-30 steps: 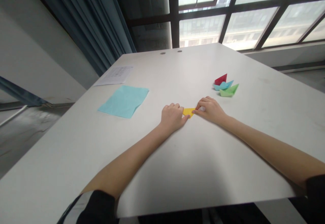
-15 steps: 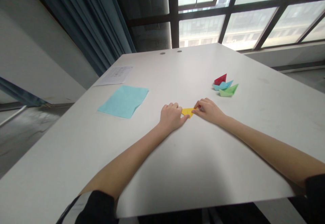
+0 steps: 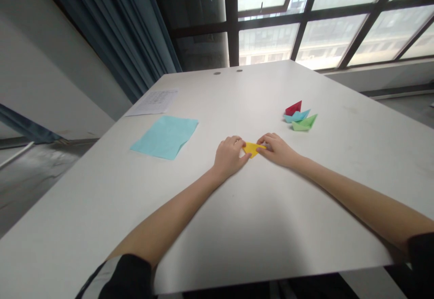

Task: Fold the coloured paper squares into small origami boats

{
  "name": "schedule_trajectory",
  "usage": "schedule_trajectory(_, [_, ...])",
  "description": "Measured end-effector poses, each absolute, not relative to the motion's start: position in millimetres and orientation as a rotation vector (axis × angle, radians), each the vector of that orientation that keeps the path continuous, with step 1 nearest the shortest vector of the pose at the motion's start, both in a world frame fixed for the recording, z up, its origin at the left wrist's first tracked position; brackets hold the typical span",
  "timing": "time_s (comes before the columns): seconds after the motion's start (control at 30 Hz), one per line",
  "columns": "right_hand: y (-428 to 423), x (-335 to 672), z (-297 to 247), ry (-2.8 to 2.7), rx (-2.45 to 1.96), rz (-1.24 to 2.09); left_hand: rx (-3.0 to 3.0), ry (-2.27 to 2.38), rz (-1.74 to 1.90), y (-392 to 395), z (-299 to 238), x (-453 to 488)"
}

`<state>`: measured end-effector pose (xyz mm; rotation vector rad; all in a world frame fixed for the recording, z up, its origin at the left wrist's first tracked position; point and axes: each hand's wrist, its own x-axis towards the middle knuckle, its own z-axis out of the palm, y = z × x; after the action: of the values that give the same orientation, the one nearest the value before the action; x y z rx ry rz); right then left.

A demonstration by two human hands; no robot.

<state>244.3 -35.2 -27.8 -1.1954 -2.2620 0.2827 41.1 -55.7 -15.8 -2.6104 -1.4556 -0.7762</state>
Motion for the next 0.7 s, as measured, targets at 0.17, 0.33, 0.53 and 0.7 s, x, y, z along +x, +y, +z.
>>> schedule_trajectory(0.17, [-42, 240, -21, -2.074, -1.193, 0.326, -2.599, -1.430, -1.041, -56, -16, 43])
schedule_trajectory(0.33, [-48, 233, -21, -2.103, -0.998, 0.190, -2.705, -1.561, -1.534, -52, -18, 49])
schedule_trajectory(0.53, [-53, 224, -22, -2.070, -0.937, 0.311, -2.911, -1.860, -1.872, -50, -18, 51])
schedule_trajectory(0.7, [-58, 223, -17, -2.046, -1.002, 0.504, -2.956, -1.824, -2.062, -51, -18, 51])
